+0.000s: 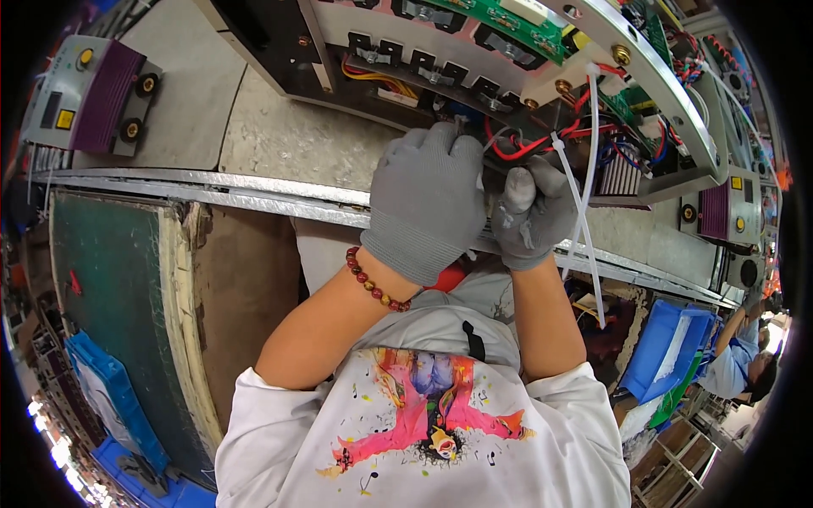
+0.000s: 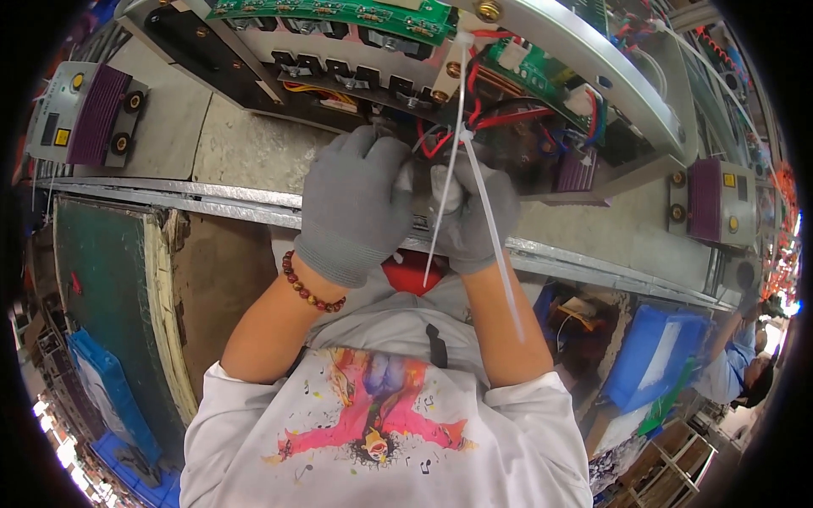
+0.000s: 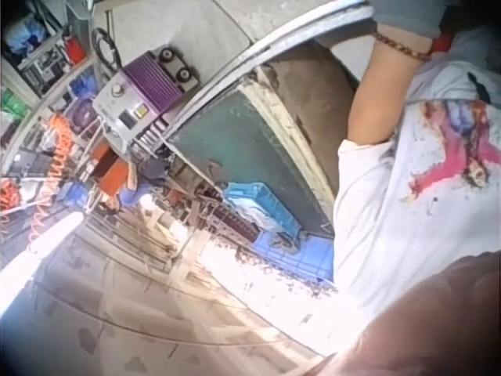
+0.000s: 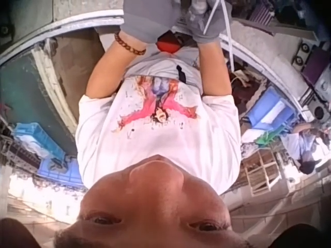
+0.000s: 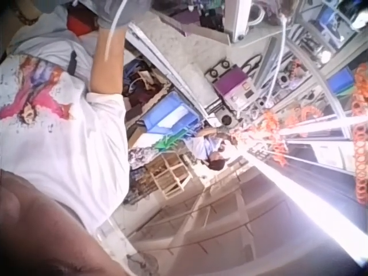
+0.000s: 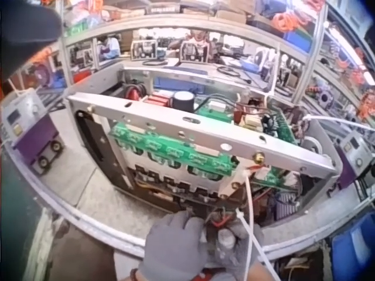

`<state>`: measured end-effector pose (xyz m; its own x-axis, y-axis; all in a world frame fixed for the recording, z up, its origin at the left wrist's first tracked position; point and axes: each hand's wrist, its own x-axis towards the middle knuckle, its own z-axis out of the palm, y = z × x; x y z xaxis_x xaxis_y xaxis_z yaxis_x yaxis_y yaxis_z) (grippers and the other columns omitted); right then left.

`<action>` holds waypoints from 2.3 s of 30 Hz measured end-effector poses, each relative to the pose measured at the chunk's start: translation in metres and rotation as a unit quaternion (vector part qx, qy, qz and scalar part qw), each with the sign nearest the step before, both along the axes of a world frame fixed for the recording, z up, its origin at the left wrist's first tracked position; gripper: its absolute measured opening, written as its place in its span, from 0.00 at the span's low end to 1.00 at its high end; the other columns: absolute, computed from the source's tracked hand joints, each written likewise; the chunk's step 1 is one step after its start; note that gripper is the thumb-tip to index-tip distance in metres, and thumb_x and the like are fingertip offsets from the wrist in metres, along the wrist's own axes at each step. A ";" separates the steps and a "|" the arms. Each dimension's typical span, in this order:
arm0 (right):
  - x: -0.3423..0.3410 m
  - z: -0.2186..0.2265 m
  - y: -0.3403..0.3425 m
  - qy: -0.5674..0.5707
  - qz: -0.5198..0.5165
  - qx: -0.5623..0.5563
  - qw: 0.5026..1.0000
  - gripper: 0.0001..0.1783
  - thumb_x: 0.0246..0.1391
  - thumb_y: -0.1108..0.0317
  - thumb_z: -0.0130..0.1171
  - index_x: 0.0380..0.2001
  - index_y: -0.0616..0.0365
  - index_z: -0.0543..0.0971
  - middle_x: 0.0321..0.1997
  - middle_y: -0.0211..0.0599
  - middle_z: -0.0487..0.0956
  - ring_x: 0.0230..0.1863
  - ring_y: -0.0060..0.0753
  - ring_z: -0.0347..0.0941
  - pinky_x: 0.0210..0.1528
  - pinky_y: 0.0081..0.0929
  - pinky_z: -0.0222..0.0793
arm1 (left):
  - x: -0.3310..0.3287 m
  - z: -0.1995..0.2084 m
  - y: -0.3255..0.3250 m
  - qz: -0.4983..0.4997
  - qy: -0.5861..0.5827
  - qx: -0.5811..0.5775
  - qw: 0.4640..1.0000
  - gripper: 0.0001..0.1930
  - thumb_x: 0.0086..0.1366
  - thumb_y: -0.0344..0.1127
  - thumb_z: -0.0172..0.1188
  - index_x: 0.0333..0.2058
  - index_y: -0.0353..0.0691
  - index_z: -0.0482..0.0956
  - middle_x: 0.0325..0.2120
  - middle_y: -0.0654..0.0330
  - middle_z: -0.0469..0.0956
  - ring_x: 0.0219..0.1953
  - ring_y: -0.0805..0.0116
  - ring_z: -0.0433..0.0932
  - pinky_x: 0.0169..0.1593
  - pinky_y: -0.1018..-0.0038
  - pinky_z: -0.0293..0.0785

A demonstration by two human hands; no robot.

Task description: Assembling the internal wiring and components of an electronic inverter or welding unit on a workshop production line.

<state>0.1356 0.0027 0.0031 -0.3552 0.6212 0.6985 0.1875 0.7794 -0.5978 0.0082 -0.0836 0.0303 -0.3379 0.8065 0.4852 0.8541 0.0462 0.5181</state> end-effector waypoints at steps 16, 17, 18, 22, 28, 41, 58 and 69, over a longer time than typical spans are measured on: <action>-0.003 0.032 -0.010 -0.131 -0.083 0.014 0.988 0.07 0.52 0.66 0.70 0.33 0.54 0.83 0.26 0.41 0.80 0.25 0.48 0.76 0.27 0.37 0.72 | -0.026 -0.005 0.016 -0.194 -0.704 -0.133 0.671 0.10 0.61 0.34 0.63 0.31 0.30 0.82 0.23 0.63 0.78 0.24 0.78 0.72 0.30 0.78 0.70; -0.002 0.031 -0.010 -0.133 -0.083 0.014 0.988 0.07 0.52 0.66 0.70 0.33 0.54 0.83 0.26 0.42 0.80 0.25 0.48 0.76 0.28 0.37 0.73 | -0.026 -0.008 0.017 -0.206 -0.720 -0.127 0.651 0.10 0.62 0.34 0.62 0.32 0.30 0.81 0.24 0.63 0.77 0.24 0.77 0.71 0.30 0.78 0.68; 0.000 0.031 -0.010 -0.131 -0.086 0.014 0.988 0.07 0.52 0.65 0.70 0.33 0.54 0.83 0.26 0.42 0.80 0.25 0.48 0.77 0.28 0.37 0.73 | -0.026 -0.011 0.019 -0.218 -0.735 -0.120 0.631 0.10 0.63 0.34 0.61 0.33 0.31 0.81 0.24 0.62 0.77 0.24 0.77 0.69 0.30 0.78 0.66; 0.007 0.029 -0.010 -0.128 -0.065 -0.049 0.988 0.10 0.50 0.63 0.72 0.33 0.54 0.84 0.28 0.43 0.81 0.27 0.46 0.78 0.29 0.35 0.73 | -0.028 -0.023 0.023 -0.272 -0.773 -0.112 0.562 0.11 0.65 0.35 0.60 0.37 0.31 0.79 0.25 0.61 0.76 0.25 0.75 0.68 0.30 0.78 0.64; 0.024 0.036 -0.006 0.045 0.119 -0.283 0.951 0.11 0.53 0.68 0.70 0.36 0.63 0.83 0.32 0.43 0.83 0.32 0.34 0.81 0.35 0.30 0.75 | -0.009 -0.026 0.021 -0.226 -0.804 -0.065 0.546 0.10 0.68 0.35 0.59 0.37 0.31 0.80 0.29 0.60 0.80 0.28 0.74 0.77 0.33 0.80 0.75; 0.029 0.030 0.006 0.033 0.143 -0.233 0.961 0.11 0.54 0.72 0.69 0.36 0.70 0.80 0.41 0.48 0.82 0.40 0.34 0.80 0.43 0.29 0.76 | 0.018 -0.028 0.019 -0.162 -0.835 0.091 0.517 0.13 0.70 0.33 0.58 0.47 0.28 0.76 0.37 0.54 0.82 0.38 0.68 0.81 0.45 0.72 0.79; 0.030 0.032 0.000 0.042 0.127 -0.245 0.960 0.12 0.52 0.79 0.68 0.39 0.70 0.79 0.40 0.47 0.82 0.39 0.34 0.81 0.40 0.28 0.78 | 0.026 -0.014 0.019 -0.118 -0.825 0.106 0.543 0.09 0.70 0.33 0.57 0.39 0.32 0.81 0.30 0.62 0.82 0.29 0.79 0.78 0.34 0.82 0.75; 0.015 0.000 -0.014 0.073 -0.065 -0.156 0.983 0.13 0.46 0.72 0.75 0.35 0.59 0.83 0.39 0.39 0.84 0.40 0.32 0.82 0.44 0.26 0.77 | 0.033 -0.014 0.017 -0.121 -0.846 0.103 0.509 0.09 0.70 0.32 0.57 0.42 0.33 0.81 0.34 0.64 0.81 0.35 0.79 0.77 0.42 0.79 0.75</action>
